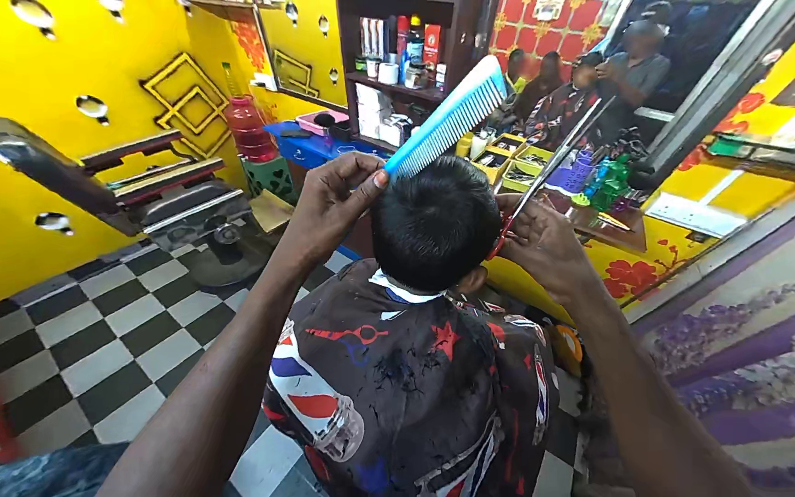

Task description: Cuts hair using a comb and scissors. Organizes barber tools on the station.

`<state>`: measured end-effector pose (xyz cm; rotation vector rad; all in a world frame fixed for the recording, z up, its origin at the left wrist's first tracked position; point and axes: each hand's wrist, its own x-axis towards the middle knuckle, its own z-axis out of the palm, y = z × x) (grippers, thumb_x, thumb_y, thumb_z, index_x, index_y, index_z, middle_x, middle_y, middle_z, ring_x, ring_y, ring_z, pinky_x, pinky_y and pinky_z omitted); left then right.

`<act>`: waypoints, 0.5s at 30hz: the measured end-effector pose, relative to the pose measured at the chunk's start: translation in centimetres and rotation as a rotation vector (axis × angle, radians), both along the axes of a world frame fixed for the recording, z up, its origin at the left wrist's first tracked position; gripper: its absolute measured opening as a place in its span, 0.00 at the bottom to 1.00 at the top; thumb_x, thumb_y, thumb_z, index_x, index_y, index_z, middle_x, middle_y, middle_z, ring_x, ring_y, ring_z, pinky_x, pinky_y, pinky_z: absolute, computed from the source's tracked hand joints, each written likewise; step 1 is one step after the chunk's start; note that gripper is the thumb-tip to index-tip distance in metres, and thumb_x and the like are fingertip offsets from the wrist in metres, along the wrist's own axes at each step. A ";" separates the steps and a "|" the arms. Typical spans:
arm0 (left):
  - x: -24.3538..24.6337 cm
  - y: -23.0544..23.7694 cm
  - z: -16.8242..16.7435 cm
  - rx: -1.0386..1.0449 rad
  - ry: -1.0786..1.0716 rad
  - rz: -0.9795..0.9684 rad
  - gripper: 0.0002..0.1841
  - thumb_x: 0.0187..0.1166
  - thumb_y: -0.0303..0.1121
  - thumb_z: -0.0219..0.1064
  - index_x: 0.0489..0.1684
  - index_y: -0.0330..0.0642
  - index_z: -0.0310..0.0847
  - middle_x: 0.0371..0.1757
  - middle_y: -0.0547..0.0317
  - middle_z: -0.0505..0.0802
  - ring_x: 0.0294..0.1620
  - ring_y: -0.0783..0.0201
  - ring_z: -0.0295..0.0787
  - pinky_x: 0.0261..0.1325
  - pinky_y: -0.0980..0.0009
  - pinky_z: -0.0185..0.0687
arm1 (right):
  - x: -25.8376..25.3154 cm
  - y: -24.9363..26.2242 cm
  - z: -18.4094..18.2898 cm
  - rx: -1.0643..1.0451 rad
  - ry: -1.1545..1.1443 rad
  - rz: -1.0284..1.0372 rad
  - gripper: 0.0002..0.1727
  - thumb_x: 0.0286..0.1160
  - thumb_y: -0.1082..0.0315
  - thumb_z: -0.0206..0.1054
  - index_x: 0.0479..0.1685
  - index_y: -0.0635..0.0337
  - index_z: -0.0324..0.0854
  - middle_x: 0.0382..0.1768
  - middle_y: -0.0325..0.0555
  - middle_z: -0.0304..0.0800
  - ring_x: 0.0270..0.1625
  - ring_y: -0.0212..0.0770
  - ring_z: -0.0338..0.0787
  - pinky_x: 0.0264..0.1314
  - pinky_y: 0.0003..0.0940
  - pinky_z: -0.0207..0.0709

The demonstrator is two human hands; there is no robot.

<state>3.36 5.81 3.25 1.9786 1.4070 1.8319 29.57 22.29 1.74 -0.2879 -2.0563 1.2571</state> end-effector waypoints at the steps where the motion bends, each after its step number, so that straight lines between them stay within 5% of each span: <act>1: 0.0 0.4 0.2 -0.031 -0.010 0.002 0.08 0.88 0.32 0.61 0.54 0.39 0.83 0.44 0.69 0.92 0.44 0.79 0.88 0.51 0.79 0.85 | 0.0 -0.1 0.0 -0.044 -0.016 -0.012 0.30 0.65 0.77 0.77 0.72 0.60 0.77 0.61 0.42 0.90 0.59 0.30 0.92 0.65 0.28 0.87; 9: -1.3 3.0 1.7 -0.267 -0.080 -0.011 0.08 0.88 0.35 0.64 0.49 0.42 0.84 0.29 0.70 0.89 0.29 0.79 0.85 0.36 0.81 0.82 | -0.9 1.1 -0.4 -0.288 -0.045 0.032 0.21 0.74 0.82 0.66 0.66 0.61 0.78 0.53 0.40 0.91 0.52 0.31 0.92 0.61 0.30 0.87; 15: -1.9 3.9 2.0 -0.312 -0.070 -0.035 0.08 0.88 0.36 0.63 0.46 0.40 0.82 0.28 0.66 0.87 0.27 0.76 0.85 0.35 0.78 0.84 | -1.2 1.1 0.0 -0.358 -0.124 -0.009 0.18 0.79 0.82 0.62 0.64 0.58 0.78 0.50 0.38 0.92 0.50 0.31 0.93 0.59 0.28 0.88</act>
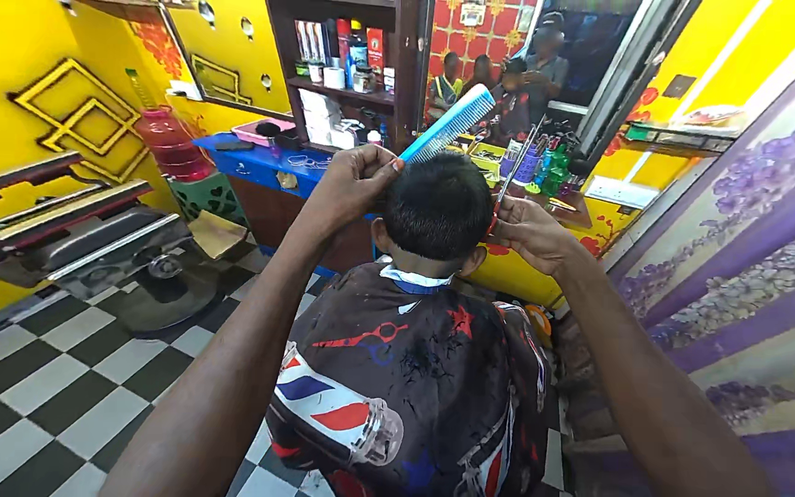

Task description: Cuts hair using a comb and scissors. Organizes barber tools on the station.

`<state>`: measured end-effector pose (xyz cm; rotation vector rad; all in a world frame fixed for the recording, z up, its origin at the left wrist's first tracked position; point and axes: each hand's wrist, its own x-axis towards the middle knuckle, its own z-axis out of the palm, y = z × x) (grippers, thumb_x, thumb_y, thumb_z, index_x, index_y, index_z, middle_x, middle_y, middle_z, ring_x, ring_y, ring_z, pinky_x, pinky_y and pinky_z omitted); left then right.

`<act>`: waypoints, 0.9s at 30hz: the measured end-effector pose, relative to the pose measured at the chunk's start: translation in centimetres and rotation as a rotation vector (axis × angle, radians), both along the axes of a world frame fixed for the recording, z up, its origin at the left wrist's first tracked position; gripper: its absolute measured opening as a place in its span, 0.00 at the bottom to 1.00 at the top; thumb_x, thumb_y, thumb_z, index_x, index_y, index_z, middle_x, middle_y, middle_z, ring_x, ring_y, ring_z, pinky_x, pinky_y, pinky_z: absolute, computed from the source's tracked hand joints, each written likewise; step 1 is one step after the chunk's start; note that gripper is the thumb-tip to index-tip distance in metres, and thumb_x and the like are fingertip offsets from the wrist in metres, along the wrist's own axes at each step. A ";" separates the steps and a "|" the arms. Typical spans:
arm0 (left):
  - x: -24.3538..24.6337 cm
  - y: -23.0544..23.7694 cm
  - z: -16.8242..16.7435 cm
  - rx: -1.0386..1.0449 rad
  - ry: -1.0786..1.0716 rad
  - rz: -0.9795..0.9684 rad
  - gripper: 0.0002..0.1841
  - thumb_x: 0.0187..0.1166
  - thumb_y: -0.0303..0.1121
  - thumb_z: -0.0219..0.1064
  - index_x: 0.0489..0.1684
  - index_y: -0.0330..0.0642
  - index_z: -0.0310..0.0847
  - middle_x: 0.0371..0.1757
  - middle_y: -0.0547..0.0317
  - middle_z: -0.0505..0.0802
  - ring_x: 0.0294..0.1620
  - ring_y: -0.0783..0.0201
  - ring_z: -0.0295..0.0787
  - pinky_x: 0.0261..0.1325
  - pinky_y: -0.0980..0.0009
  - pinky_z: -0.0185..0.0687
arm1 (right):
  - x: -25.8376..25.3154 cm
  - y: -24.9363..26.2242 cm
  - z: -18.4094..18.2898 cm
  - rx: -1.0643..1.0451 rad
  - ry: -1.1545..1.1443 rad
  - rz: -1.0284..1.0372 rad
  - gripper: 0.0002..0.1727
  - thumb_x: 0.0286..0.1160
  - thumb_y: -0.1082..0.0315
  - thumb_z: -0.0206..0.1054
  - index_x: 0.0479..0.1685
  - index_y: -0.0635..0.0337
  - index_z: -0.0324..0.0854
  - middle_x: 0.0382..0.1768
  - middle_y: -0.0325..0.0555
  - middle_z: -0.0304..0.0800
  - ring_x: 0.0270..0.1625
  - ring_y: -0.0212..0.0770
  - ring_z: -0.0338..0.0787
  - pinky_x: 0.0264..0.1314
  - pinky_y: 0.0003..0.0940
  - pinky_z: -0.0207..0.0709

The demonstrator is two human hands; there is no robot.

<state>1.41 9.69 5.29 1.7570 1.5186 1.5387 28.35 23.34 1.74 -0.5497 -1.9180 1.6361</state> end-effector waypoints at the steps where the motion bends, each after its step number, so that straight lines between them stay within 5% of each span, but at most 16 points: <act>1: 0.0 -0.1 -0.1 0.038 0.054 0.036 0.09 0.87 0.36 0.64 0.47 0.41 0.83 0.30 0.66 0.88 0.29 0.77 0.84 0.38 0.78 0.83 | 0.0 -0.2 -0.1 0.015 0.007 -0.012 0.18 0.77 0.82 0.64 0.63 0.58 0.78 0.51 0.38 0.93 0.50 0.30 0.93 0.60 0.28 0.88; 3: -0.1 -0.7 -0.4 0.180 0.213 0.152 0.13 0.88 0.39 0.62 0.52 0.39 0.85 0.44 0.59 0.91 0.43 0.72 0.87 0.52 0.69 0.82 | 0.1 -0.9 -0.5 0.115 0.006 -0.142 0.20 0.74 0.81 0.67 0.65 0.60 0.79 0.53 0.41 0.91 0.52 0.30 0.92 0.60 0.29 0.87; 5: -0.8 -1.5 -0.7 0.364 0.347 0.225 0.16 0.90 0.40 0.59 0.58 0.36 0.85 0.51 0.51 0.93 0.48 0.66 0.92 0.56 0.63 0.88 | 0.6 -1.9 -0.8 0.326 -0.034 -0.410 0.19 0.72 0.80 0.71 0.63 0.63 0.82 0.53 0.46 0.92 0.50 0.34 0.93 0.56 0.33 0.88; 8: -2.9 -2.5 -1.3 0.411 0.348 0.058 0.15 0.89 0.37 0.61 0.59 0.33 0.83 0.42 0.55 0.92 0.32 0.71 0.90 0.36 0.71 0.90 | 2.6 -3.3 -0.8 0.488 -0.096 -0.578 0.17 0.71 0.78 0.73 0.59 0.63 0.83 0.46 0.45 0.93 0.44 0.35 0.94 0.51 0.34 0.90; 12: -5.0 -2.7 -4.3 0.292 0.342 -0.146 0.14 0.87 0.36 0.61 0.57 0.34 0.85 0.38 0.60 0.91 0.28 0.76 0.83 0.32 0.77 0.83 | 4.6 -6.1 0.3 0.544 -0.199 -0.540 0.17 0.72 0.82 0.71 0.59 0.61 0.82 0.46 0.44 0.93 0.41 0.35 0.94 0.48 0.32 0.89; 15: -5.0 -3.4 -6.5 0.337 0.414 -0.103 0.16 0.87 0.39 0.61 0.56 0.37 0.88 0.39 0.61 0.93 0.33 0.75 0.86 0.40 0.73 0.86 | 5.3 -7.1 2.0 0.607 -0.300 -0.527 0.18 0.71 0.82 0.73 0.58 0.60 0.83 0.46 0.45 0.95 0.42 0.37 0.96 0.50 0.35 0.91; 17: -4.8 -4.2 -7.8 0.366 0.469 -0.049 0.17 0.87 0.42 0.62 0.56 0.40 0.90 0.39 0.60 0.95 0.34 0.70 0.86 0.48 0.60 0.79 | 5.7 -7.5 3.1 0.732 -0.424 -0.528 0.19 0.68 0.78 0.77 0.58 0.57 0.84 0.48 0.42 0.96 0.44 0.38 0.96 0.51 0.40 0.91; 21: -5.2 -5.3 -10.1 0.353 0.469 -0.079 0.17 0.87 0.45 0.61 0.53 0.48 0.94 0.50 0.66 0.97 0.51 0.73 0.90 0.67 0.55 0.72 | 5.9 -9.4 5.5 1.158 -0.725 -0.580 0.19 0.68 0.80 0.75 0.60 0.63 0.87 0.49 0.56 0.94 0.47 0.58 0.94 0.49 0.63 0.84; 24: -5.2 -5.5 -9.9 0.296 0.357 -0.166 0.15 0.80 0.42 0.70 0.55 0.44 0.94 0.59 0.62 0.94 0.66 0.64 0.86 0.75 0.59 0.74 | 5.0 -12.0 7.0 1.372 -0.931 -0.628 0.20 0.73 0.79 0.71 0.65 0.65 0.86 0.58 0.61 0.93 0.49 0.66 0.93 0.46 0.69 0.81; 27: -5.3 -4.6 -10.0 0.307 0.279 -0.164 0.18 0.74 0.42 0.77 0.58 0.45 0.93 0.61 0.62 0.93 0.69 0.65 0.84 0.74 0.67 0.79 | 4.0 -14.1 7.9 1.500 -1.054 -0.600 0.20 0.67 0.75 0.78 0.61 0.64 0.86 0.54 0.58 0.92 0.49 0.63 0.93 0.49 0.64 0.81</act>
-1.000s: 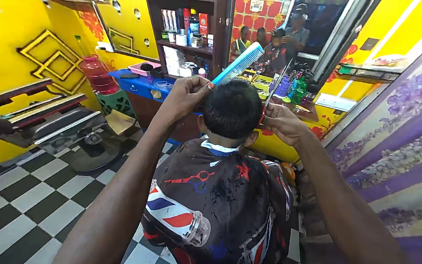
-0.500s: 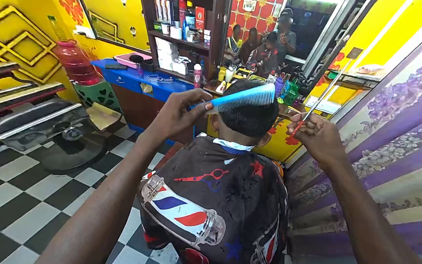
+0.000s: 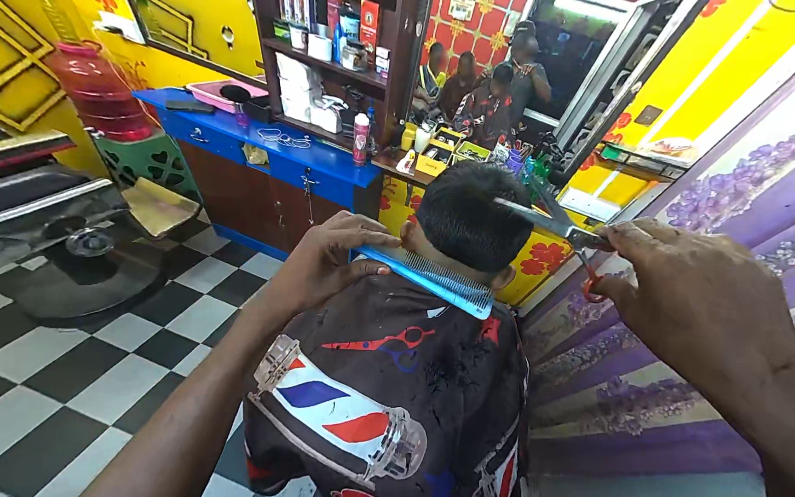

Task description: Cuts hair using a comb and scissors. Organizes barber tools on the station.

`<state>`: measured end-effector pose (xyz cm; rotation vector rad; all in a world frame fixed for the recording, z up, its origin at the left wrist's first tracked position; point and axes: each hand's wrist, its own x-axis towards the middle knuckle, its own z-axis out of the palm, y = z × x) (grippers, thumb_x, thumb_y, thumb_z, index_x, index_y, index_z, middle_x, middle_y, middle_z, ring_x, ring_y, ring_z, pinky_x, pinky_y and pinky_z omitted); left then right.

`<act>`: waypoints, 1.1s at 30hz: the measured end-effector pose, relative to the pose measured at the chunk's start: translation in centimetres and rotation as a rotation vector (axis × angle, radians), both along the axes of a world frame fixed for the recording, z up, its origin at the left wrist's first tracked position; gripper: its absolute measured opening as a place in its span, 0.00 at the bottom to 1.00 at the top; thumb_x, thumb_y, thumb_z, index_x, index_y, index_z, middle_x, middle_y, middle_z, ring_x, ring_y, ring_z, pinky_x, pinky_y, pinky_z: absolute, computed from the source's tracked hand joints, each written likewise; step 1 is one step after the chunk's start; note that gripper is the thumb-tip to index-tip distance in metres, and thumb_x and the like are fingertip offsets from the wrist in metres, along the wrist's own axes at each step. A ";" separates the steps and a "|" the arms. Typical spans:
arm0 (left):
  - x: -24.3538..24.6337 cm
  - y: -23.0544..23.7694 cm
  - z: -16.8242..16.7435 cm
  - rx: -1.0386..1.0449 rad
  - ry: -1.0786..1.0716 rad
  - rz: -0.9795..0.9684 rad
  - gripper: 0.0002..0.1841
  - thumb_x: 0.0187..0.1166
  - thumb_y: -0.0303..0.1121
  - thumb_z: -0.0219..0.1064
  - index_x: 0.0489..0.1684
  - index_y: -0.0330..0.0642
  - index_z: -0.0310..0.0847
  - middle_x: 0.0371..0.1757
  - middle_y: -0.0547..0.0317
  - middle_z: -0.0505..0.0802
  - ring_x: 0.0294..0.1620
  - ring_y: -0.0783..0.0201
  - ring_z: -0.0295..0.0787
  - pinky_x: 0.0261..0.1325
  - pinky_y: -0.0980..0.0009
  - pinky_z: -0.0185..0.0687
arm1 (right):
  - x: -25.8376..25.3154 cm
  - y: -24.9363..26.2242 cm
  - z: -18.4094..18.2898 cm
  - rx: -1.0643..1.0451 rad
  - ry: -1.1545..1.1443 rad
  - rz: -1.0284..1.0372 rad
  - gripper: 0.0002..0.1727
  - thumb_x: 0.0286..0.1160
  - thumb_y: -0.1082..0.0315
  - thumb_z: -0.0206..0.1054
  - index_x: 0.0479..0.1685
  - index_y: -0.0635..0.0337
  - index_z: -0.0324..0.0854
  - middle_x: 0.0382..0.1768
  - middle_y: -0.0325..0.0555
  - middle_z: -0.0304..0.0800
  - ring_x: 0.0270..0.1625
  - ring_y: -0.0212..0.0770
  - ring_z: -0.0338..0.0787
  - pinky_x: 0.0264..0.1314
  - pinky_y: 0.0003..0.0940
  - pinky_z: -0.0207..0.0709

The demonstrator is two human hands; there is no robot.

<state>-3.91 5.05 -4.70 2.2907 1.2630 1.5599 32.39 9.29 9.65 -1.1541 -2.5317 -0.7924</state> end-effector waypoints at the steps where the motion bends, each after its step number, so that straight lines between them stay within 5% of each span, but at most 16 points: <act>1: 0.1 0.3 0.1 0.022 -0.016 -0.005 0.18 0.74 0.41 0.77 0.59 0.45 0.93 0.61 0.61 0.92 0.68 0.65 0.84 0.73 0.68 0.79 | -0.4 -0.6 0.0 0.034 -0.029 -0.013 0.18 0.65 0.77 0.79 0.56 0.64 0.88 0.49 0.58 0.93 0.46 0.63 0.93 0.46 0.62 0.82; 3: 0.1 0.8 0.3 0.056 -0.042 -0.001 0.18 0.73 0.41 0.78 0.58 0.45 0.93 0.60 0.61 0.93 0.66 0.66 0.84 0.72 0.68 0.78 | -1.1 -1.8 0.0 0.085 -0.096 -0.045 0.15 0.60 0.81 0.79 0.48 0.63 0.88 0.40 0.56 0.92 0.39 0.60 0.92 0.39 0.58 0.80; 7: 0.6 1.4 0.5 0.109 -0.078 0.013 0.17 0.70 0.37 0.80 0.55 0.43 0.94 0.59 0.60 0.93 0.65 0.65 0.85 0.72 0.68 0.79 | -2.0 -3.3 -0.4 0.150 -0.213 -0.087 0.18 0.61 0.80 0.78 0.54 0.64 0.88 0.42 0.57 0.92 0.42 0.59 0.92 0.47 0.55 0.81; 10: 1.1 1.5 0.4 0.154 -0.092 0.043 0.16 0.70 0.35 0.80 0.55 0.42 0.94 0.58 0.58 0.93 0.65 0.64 0.85 0.72 0.67 0.79 | -2.5 -3.9 -1.0 0.178 -0.247 -0.057 0.11 0.62 0.84 0.73 0.44 0.66 0.88 0.33 0.57 0.89 0.31 0.57 0.88 0.35 0.51 0.77; 17: 1.9 1.7 0.3 0.255 -0.124 0.082 0.15 0.71 0.33 0.80 0.55 0.41 0.93 0.57 0.56 0.94 0.64 0.61 0.85 0.72 0.64 0.77 | -3.0 -4.2 -1.8 0.183 -0.321 -0.118 0.14 0.64 0.78 0.74 0.50 0.68 0.86 0.44 0.59 0.86 0.45 0.60 0.87 0.42 0.51 0.77; 28: 2.0 1.5 0.2 0.260 -0.141 0.114 0.15 0.71 0.33 0.79 0.55 0.41 0.93 0.58 0.57 0.94 0.66 0.63 0.84 0.73 0.66 0.76 | -3.2 -4.1 -1.9 0.167 -0.320 -0.049 0.04 0.66 0.80 0.70 0.38 0.66 0.87 0.29 0.55 0.86 0.29 0.53 0.85 0.29 0.44 0.72; 33: 2.0 1.6 0.4 0.277 -0.140 0.127 0.15 0.71 0.33 0.79 0.55 0.40 0.93 0.58 0.56 0.94 0.66 0.62 0.85 0.73 0.65 0.76 | -3.7 -3.8 -1.5 0.151 -0.332 -0.142 0.16 0.65 0.75 0.75 0.53 0.68 0.86 0.46 0.58 0.87 0.47 0.58 0.88 0.35 0.45 0.77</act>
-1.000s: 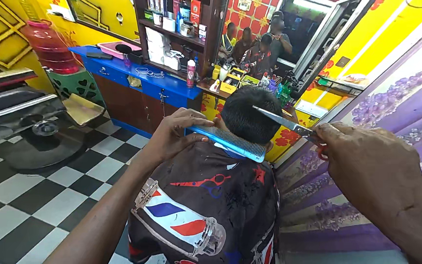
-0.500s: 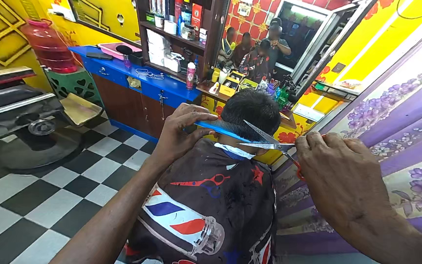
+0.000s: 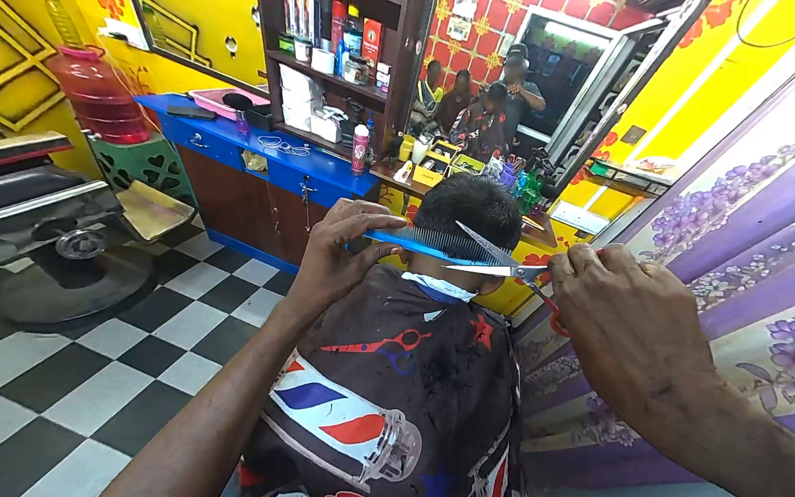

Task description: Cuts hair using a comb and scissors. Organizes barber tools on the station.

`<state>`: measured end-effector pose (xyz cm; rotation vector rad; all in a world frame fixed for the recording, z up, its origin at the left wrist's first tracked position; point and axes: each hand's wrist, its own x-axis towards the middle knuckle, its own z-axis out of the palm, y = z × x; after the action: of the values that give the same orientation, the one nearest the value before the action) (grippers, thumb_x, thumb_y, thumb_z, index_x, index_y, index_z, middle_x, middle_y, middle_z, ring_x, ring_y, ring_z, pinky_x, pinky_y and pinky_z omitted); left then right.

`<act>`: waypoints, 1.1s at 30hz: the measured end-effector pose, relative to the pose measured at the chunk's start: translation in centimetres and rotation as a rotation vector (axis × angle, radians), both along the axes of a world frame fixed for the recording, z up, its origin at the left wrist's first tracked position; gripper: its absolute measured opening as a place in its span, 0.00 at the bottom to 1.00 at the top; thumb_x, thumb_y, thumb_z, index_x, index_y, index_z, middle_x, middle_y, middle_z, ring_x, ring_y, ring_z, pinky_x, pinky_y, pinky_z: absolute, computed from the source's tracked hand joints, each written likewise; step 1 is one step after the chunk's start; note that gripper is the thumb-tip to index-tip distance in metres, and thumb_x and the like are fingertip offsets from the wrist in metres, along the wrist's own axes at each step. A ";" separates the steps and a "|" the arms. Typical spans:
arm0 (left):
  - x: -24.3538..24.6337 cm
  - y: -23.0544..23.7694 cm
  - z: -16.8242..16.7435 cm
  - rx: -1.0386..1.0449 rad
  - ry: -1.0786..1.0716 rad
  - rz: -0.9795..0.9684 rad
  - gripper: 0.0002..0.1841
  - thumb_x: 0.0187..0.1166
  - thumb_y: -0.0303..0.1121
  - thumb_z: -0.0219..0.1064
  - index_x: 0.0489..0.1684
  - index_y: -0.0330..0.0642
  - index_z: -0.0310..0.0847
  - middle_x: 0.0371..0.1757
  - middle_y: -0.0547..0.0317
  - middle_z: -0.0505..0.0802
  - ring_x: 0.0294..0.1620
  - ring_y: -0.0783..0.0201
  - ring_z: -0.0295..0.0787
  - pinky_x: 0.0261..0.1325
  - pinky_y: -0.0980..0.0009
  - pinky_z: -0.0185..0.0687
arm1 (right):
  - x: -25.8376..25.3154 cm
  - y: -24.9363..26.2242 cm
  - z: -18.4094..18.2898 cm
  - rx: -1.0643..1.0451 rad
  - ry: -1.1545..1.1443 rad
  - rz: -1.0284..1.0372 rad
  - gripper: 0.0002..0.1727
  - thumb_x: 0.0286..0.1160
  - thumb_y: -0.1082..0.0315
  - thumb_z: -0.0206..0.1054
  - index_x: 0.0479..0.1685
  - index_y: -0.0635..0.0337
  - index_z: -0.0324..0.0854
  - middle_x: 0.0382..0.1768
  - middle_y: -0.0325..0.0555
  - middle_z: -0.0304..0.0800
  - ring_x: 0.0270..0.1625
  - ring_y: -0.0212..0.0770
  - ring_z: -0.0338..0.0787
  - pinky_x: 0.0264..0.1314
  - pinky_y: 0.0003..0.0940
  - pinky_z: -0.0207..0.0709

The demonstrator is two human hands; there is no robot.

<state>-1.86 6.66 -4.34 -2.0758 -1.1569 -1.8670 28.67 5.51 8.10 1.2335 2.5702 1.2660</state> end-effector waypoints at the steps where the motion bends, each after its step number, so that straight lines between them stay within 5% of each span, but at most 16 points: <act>1: 0.0 0.0 0.0 0.001 -0.001 0.002 0.15 0.71 0.33 0.79 0.55 0.40 0.93 0.58 0.56 0.94 0.66 0.62 0.85 0.73 0.65 0.76 | -0.2 0.0 0.0 0.003 0.002 0.007 0.16 0.65 0.77 0.74 0.53 0.69 0.86 0.45 0.58 0.87 0.46 0.57 0.88 0.35 0.45 0.77; 6: 0.0 0.2 0.2 -0.002 -0.012 0.010 0.15 0.72 0.32 0.79 0.56 0.40 0.93 0.59 0.56 0.93 0.66 0.63 0.85 0.73 0.66 0.76 | -0.2 -0.3 0.4 0.008 -0.020 0.076 0.08 0.64 0.81 0.71 0.42 0.66 0.88 0.30 0.54 0.87 0.31 0.53 0.87 0.29 0.43 0.74; 12: -0.2 0.3 0.2 -0.006 -0.023 0.013 0.15 0.72 0.33 0.79 0.56 0.41 0.93 0.58 0.58 0.93 0.66 0.64 0.84 0.73 0.67 0.76 | -0.5 0.3 0.9 0.025 -0.013 0.015 0.14 0.62 0.76 0.77 0.49 0.67 0.88 0.41 0.56 0.89 0.42 0.57 0.89 0.33 0.46 0.77; 18: 0.2 -0.1 0.2 0.016 -0.047 0.010 0.16 0.72 0.33 0.78 0.57 0.40 0.92 0.59 0.57 0.93 0.66 0.63 0.84 0.73 0.67 0.76 | -0.4 0.4 1.6 0.006 -0.023 0.075 0.09 0.63 0.83 0.72 0.42 0.66 0.89 0.30 0.55 0.89 0.32 0.54 0.89 0.32 0.45 0.77; 23: 0.1 -0.9 -1.2 -0.157 0.130 -0.109 0.15 0.74 0.38 0.77 0.56 0.45 0.93 0.57 0.62 0.93 0.63 0.66 0.86 0.69 0.68 0.81 | 0.9 1.9 4.2 0.030 0.099 0.099 0.13 0.62 0.82 0.77 0.46 0.63 0.88 0.36 0.55 0.90 0.36 0.58 0.91 0.33 0.51 0.79; 27: 0.3 -0.7 -1.0 -0.242 -0.027 -0.126 0.18 0.72 0.33 0.79 0.60 0.43 0.92 0.61 0.60 0.92 0.62 0.68 0.88 0.62 0.73 0.86 | 1.2 3.0 5.5 0.034 0.049 0.083 0.14 0.57 0.82 0.80 0.42 0.60 0.87 0.37 0.51 0.91 0.38 0.56 0.92 0.35 0.50 0.79; 33: 0.6 0.1 0.3 -0.201 -0.120 -0.056 0.17 0.72 0.30 0.78 0.60 0.41 0.90 0.63 0.57 0.91 0.61 0.67 0.89 0.58 0.73 0.88 | 0.4 2.8 6.3 -0.031 -0.047 0.026 0.11 0.63 0.80 0.77 0.42 0.57 0.89 0.36 0.49 0.92 0.38 0.53 0.92 0.38 0.49 0.80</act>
<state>-1.25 6.72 -4.03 -2.1431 -1.3817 -2.0003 29.12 8.28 14.37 1.1550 2.5716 1.2397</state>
